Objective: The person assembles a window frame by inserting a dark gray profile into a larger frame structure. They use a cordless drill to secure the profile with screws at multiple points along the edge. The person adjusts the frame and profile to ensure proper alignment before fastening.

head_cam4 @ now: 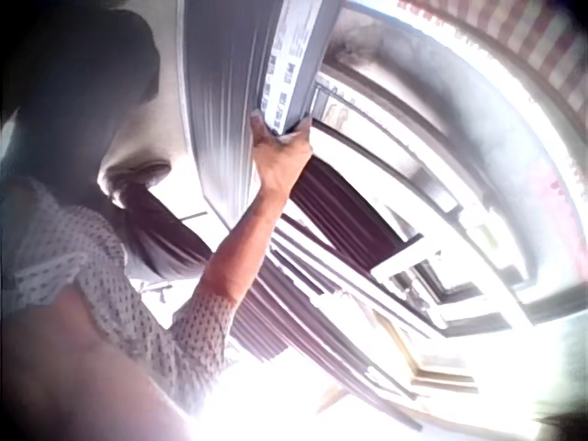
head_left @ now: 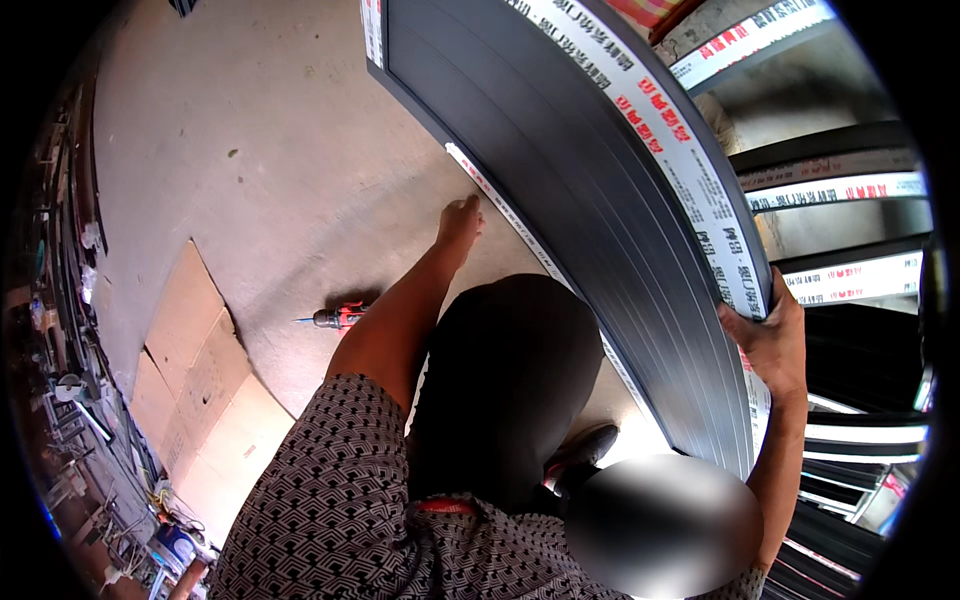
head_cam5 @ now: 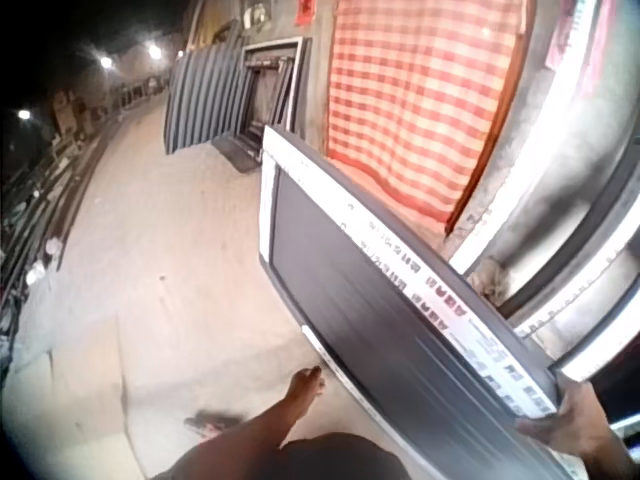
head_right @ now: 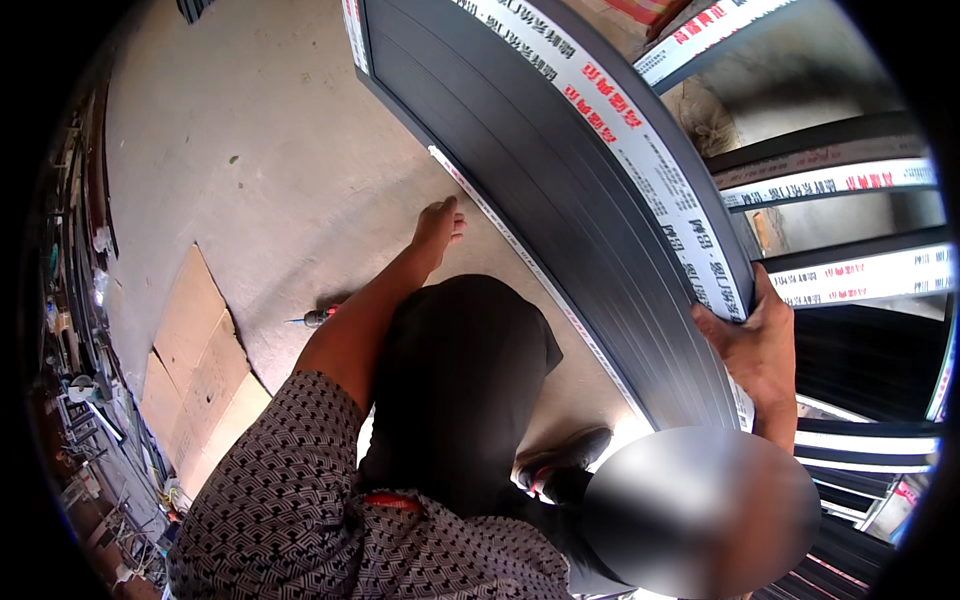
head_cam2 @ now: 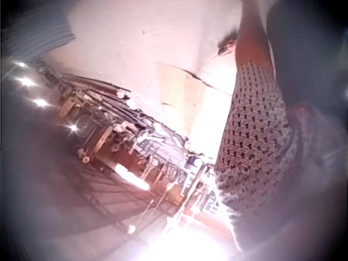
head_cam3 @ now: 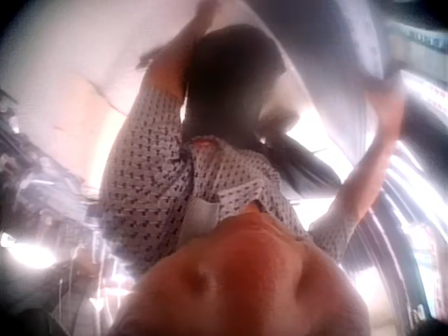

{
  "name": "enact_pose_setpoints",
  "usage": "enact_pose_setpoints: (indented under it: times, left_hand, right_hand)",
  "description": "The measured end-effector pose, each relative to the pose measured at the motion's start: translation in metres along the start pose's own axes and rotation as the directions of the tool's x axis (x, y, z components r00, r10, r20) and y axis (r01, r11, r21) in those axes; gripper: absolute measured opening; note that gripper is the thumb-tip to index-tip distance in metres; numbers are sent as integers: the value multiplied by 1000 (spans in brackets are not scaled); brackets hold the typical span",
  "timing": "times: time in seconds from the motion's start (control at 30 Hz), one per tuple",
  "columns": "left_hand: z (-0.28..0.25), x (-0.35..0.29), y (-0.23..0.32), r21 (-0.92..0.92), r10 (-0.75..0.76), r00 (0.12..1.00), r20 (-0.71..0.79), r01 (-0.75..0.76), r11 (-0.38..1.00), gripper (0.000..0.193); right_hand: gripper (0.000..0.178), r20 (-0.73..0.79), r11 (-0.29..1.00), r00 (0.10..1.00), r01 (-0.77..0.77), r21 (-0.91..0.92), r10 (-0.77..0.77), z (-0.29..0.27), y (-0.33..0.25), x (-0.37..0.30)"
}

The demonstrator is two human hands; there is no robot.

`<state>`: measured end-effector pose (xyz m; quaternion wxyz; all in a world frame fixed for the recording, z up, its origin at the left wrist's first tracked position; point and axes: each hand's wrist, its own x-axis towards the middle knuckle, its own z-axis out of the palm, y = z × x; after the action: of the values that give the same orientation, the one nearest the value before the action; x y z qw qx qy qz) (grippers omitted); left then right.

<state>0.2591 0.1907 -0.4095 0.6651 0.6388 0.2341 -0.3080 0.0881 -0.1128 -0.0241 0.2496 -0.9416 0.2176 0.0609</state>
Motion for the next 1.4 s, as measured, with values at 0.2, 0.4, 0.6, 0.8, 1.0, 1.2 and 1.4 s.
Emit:
enact_pose_setpoints:
  times: [0.2, 0.4, 0.6, 0.8, 1.0, 1.2, 1.4]
  left_hand:
    - [-8, 78, 2, 79, 118, 939, -323, -98, 992, 42]
    - [-51, 171, 31, 92, 178, 831, -527, -153, 984, 49]
    - [-31, 136, 69, -626, -145, 975, -170, 7, 780, 56]
    - [-46, 113, 65, -600, -178, 973, -144, 57, 798, 61]
    - [-73, 84, 74, -553, -35, 999, -14, 22, 833, 85]
    - [-109, 67, 118, -524, 207, 974, 96, -127, 842, 93]
    - [-102, 35, 205, -606, 500, 853, 148, -321, 727, 89]
  right_hand:
    - [50, 29, 994, 999, -34, 106, 32, -2, -9, 1]
    - [50, 26, 990, 998, -63, 126, 61, -3, -5, 2]
    - [51, 10, 989, 995, -98, 113, 98, -3, -6, -3]
    - [48, 50, 996, 998, -44, 75, 40, -11, -21, 2]
    - [47, 57, 983, 996, -81, 167, 72, -5, -17, -4]
    - [48, 43, 979, 994, -108, 175, 102, 9, -36, -7]
    - [61, -212, 1000, 977, -31, -2, 30, 0, -98, -3]
